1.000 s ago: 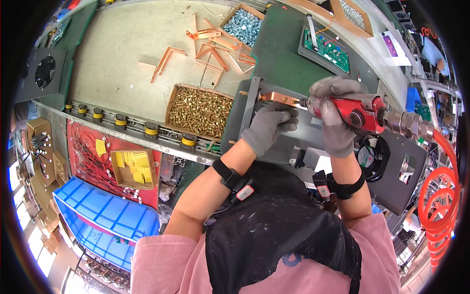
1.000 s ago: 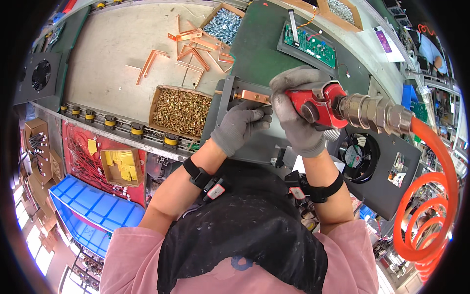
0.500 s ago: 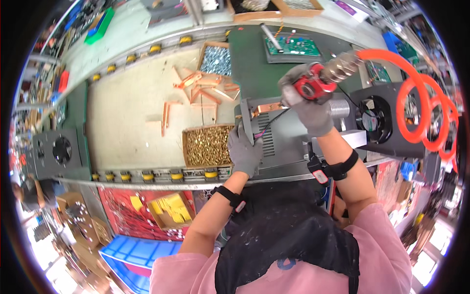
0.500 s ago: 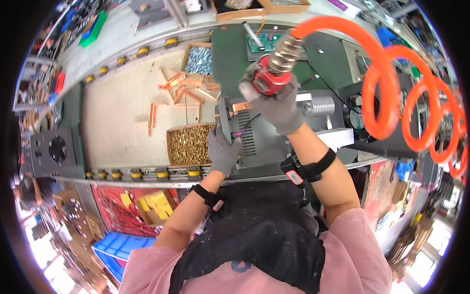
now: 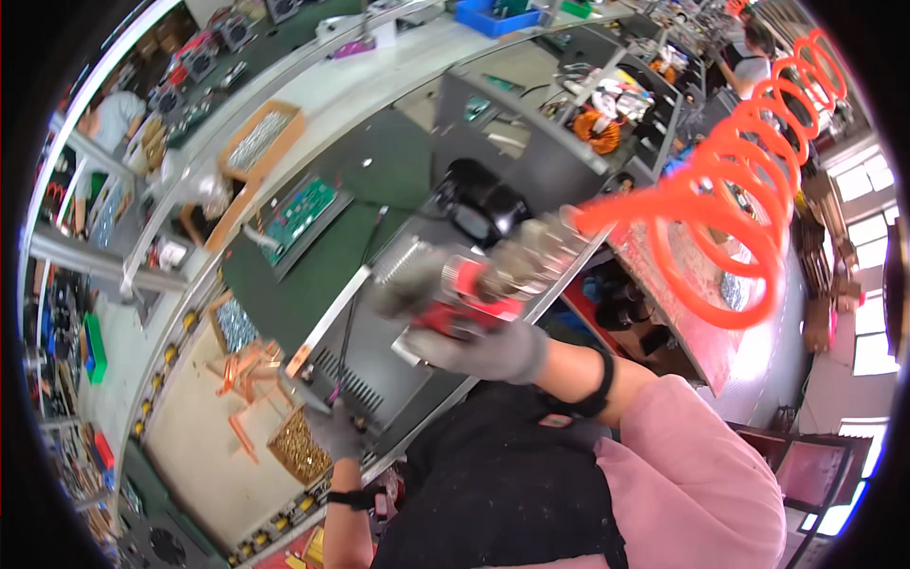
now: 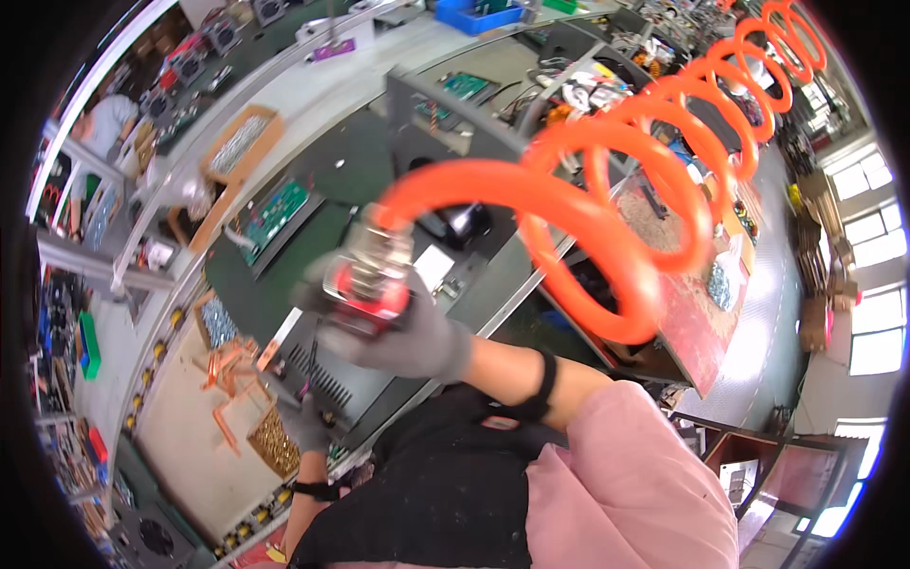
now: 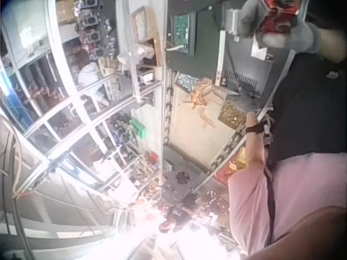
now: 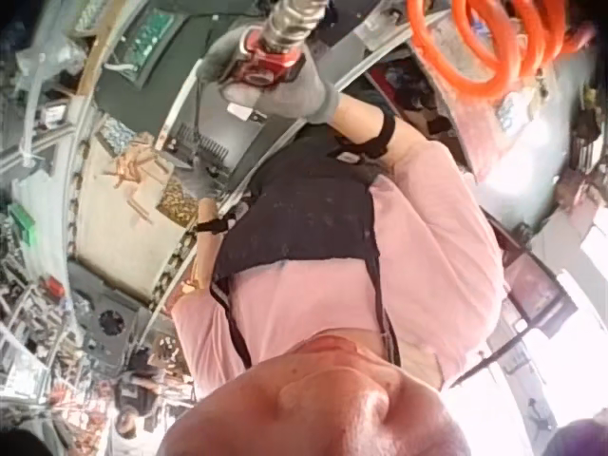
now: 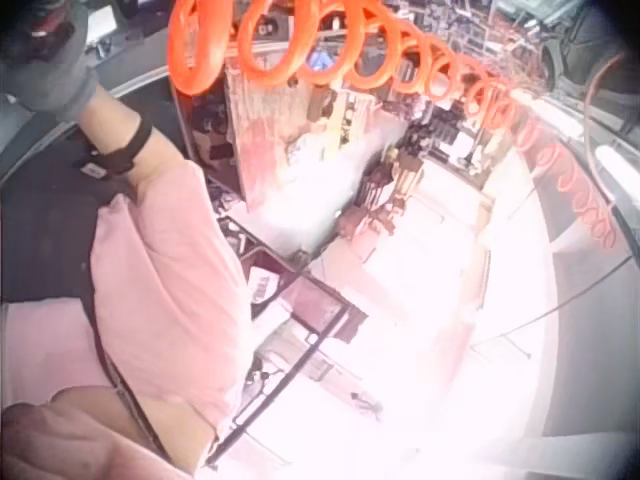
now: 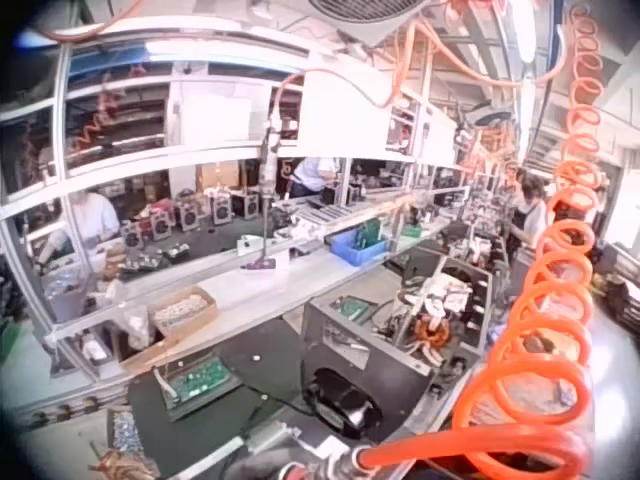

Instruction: Assembling internal components into a metal inverter housing using a power screwdriver.

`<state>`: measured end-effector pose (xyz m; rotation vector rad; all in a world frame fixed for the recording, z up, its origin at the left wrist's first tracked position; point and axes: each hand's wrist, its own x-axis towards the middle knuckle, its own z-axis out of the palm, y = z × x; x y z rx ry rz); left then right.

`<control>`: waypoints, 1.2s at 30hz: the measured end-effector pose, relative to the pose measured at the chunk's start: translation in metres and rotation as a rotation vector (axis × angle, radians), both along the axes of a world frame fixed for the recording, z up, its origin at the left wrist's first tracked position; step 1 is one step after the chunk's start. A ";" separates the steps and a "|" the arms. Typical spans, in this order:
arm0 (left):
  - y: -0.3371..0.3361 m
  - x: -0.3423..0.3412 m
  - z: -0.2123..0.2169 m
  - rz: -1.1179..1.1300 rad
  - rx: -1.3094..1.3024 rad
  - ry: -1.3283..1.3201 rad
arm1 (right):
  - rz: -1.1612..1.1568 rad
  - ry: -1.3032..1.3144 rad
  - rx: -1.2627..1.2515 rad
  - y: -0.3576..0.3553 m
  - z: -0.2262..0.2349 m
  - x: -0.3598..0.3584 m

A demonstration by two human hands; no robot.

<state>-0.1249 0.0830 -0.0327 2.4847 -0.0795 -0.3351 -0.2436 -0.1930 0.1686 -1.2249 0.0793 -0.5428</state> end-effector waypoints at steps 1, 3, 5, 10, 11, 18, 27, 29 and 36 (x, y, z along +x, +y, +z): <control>0.002 0.000 -0.006 0.021 0.079 -0.031 | -0.042 0.034 -0.065 -0.024 0.003 -0.036; 0.005 0.001 -0.015 0.023 0.151 -0.078 | -0.198 0.250 -0.201 -0.075 -0.003 -0.109; 0.005 0.003 -0.021 -0.007 0.194 -0.070 | -0.389 0.308 -0.250 -0.125 -0.033 -0.165; -0.001 0.010 -0.008 -0.003 0.438 0.064 | -0.801 1.110 -0.127 -0.255 -0.135 -0.287; -0.003 0.012 -0.004 0.012 0.420 0.040 | -0.864 1.281 -0.559 -0.274 -0.153 -0.312; -0.028 0.027 0.024 -0.117 0.905 0.384 | -0.679 1.891 -0.810 -0.335 -0.223 -0.400; -0.042 0.048 0.072 -0.405 0.810 0.560 | -1.150 1.008 -1.125 -0.290 -0.021 -0.254; -0.033 0.063 0.078 -0.619 0.843 0.659 | -1.067 0.695 -1.106 -0.269 0.058 -0.183; -0.009 0.079 0.079 -0.633 0.743 0.618 | -0.224 0.385 -1.211 -0.221 0.201 0.086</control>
